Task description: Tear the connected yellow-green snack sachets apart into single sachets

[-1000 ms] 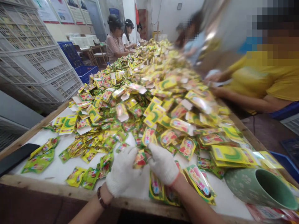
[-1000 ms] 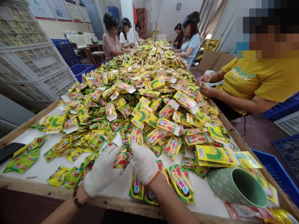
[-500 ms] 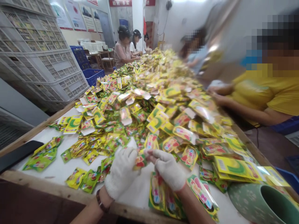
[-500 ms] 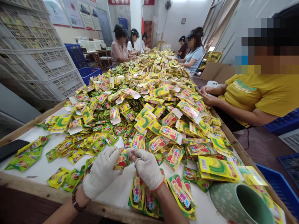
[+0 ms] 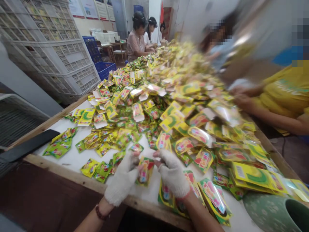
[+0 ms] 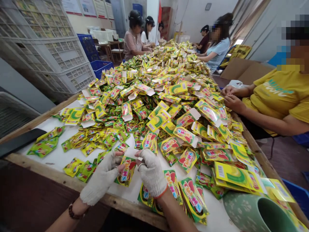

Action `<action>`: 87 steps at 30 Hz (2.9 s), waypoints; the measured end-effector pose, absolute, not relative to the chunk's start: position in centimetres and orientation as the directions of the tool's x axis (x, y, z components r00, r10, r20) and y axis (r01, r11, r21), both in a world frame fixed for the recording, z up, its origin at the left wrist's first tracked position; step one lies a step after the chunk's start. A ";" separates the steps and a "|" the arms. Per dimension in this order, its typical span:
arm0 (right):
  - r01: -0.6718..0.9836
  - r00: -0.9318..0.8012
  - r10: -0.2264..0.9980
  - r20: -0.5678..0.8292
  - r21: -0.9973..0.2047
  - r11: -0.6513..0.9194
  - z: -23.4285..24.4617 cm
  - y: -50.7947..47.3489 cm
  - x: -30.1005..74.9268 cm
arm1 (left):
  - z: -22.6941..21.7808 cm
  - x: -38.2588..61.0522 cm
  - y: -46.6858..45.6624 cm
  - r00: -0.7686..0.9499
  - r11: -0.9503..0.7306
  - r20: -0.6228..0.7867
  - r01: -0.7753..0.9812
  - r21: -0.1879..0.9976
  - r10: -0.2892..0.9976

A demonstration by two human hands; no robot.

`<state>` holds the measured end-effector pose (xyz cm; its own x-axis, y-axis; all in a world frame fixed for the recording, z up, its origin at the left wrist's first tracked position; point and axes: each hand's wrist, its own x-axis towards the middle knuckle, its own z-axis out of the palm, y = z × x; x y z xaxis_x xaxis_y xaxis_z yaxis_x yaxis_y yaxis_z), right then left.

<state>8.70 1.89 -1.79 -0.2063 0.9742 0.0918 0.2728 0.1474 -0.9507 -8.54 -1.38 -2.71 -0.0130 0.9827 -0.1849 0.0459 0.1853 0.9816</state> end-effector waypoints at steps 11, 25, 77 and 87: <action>0.340 -0.416 0.908 -0.044 -0.934 0.110 -2.8 1.2 8.6 | -3.3 -9.5 -2.7 0.066 0.158 -0.181 0.260 0.952 0.981; 0.451 -0.495 0.868 0.027 -0.846 0.283 -1.9 1.1 9.6 | -1.7 -9.6 -0.9 0.172 0.174 -0.255 0.383 0.907 0.952; 0.838 -0.391 0.913 -0.117 -0.456 0.300 -2.2 8.0 0.5 | -1.3 -25.5 -1.9 -0.223 0.278 -0.235 0.931 0.235 0.946; 0.504 -0.551 0.825 -0.123 -0.838 0.211 -0.2 4.8 2.9 | -0.3 -22.6 -2.2 -0.172 0.213 -0.132 0.650 0.729 0.976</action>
<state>2.93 4.83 -0.20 -0.5508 0.8254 -0.1234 0.5037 0.2108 -0.8378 -22.62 -2.18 -0.33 -0.1720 0.9762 -0.1321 0.6499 0.2132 0.7295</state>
